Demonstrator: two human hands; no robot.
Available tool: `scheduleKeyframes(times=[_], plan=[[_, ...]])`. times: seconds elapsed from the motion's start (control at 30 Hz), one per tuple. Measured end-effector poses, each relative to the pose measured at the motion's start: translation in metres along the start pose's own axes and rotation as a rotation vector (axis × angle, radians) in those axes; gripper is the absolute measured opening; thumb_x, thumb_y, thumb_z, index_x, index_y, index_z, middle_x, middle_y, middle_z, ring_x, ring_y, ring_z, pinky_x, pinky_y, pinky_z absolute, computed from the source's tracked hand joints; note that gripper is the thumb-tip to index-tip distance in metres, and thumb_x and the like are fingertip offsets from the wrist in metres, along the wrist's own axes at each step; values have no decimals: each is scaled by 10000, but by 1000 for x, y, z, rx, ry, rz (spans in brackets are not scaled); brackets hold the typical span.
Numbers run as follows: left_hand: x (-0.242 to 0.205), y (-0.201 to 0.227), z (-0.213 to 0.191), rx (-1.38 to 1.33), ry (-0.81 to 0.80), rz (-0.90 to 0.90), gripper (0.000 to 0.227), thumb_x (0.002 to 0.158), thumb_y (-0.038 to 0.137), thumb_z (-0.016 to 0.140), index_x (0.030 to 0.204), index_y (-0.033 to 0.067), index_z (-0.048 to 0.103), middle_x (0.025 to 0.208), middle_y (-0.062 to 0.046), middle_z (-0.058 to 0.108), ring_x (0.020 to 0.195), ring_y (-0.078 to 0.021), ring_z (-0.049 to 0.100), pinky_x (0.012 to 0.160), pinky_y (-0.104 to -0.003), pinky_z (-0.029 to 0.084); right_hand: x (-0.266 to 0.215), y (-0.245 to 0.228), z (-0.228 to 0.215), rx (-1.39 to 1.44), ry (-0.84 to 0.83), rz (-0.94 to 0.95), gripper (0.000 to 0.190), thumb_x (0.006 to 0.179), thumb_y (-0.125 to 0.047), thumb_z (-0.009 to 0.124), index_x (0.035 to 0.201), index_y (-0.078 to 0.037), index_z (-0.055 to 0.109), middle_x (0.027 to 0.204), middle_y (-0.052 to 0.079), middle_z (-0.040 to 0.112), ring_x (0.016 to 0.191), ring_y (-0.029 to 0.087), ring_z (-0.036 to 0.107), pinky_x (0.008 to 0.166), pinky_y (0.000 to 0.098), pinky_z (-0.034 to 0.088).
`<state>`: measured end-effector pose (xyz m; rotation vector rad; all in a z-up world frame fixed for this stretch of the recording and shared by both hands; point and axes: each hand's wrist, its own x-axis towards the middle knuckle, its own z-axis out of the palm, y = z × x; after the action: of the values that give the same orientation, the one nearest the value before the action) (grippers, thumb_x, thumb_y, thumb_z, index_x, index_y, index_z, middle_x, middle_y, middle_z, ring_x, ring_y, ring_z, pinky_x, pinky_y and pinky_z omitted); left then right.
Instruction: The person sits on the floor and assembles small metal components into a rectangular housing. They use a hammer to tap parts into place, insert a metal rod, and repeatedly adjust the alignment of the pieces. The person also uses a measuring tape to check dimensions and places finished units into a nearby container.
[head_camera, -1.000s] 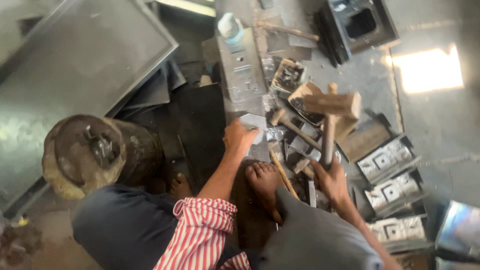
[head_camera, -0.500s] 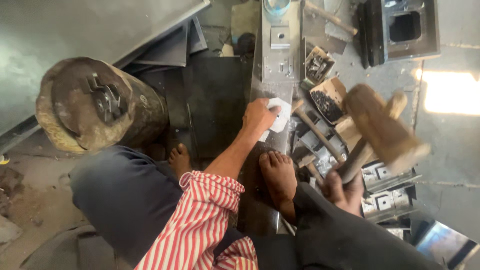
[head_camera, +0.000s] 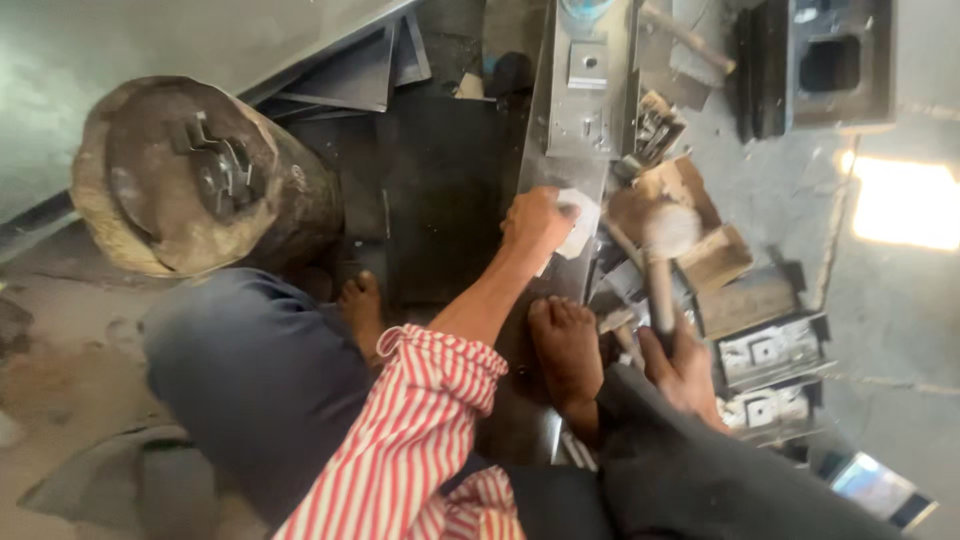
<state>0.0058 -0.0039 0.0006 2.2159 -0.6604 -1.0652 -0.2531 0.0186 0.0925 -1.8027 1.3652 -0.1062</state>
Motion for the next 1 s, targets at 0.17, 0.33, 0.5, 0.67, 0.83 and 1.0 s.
scheduleKeyframes(times=[0.17,0.33,0.5,0.67,0.83,1.0], plan=[[-5,-1,11,-39,-5,-13,406,821,399,755,1176,202,761,1144,-166,761,1100,-365,713,949,-463,553,1,15,-5,454,135,-269,172,1061,-203,605,1002,-47,561,689,9,489,583,104,425,512,308,333],[-5,-2,-3,8,-15,-49,408,788,395,786,1153,214,766,1151,-168,736,1110,-384,673,969,-517,489,14,12,2,145,25,-58,121,984,-220,618,982,-105,579,599,16,541,510,95,470,473,291,382],[-2,1,6,-12,-33,-12,403,823,416,736,1140,172,777,1136,-175,756,1111,-390,704,967,-503,541,11,12,-6,315,144,-269,150,1037,-154,625,974,-17,623,763,46,565,676,129,508,585,291,413],[1,-2,4,-17,-7,-54,458,784,400,768,1181,173,742,1186,-182,716,1142,-400,665,1003,-551,478,8,18,-1,264,70,-75,198,1041,-193,615,997,-4,571,680,29,537,577,146,475,516,324,363],[-4,4,2,-48,-14,-77,475,786,395,752,1214,192,722,1211,-176,717,1169,-386,660,1011,-525,496,-6,37,11,221,146,-251,176,998,-168,647,1022,-6,585,744,46,582,654,149,545,577,332,428],[-5,4,1,12,-72,-48,404,847,399,696,1167,164,769,1193,-189,750,1147,-376,718,1001,-498,563,-11,58,10,345,234,-65,218,1002,-178,632,1078,21,586,731,92,612,607,186,522,537,378,428]])
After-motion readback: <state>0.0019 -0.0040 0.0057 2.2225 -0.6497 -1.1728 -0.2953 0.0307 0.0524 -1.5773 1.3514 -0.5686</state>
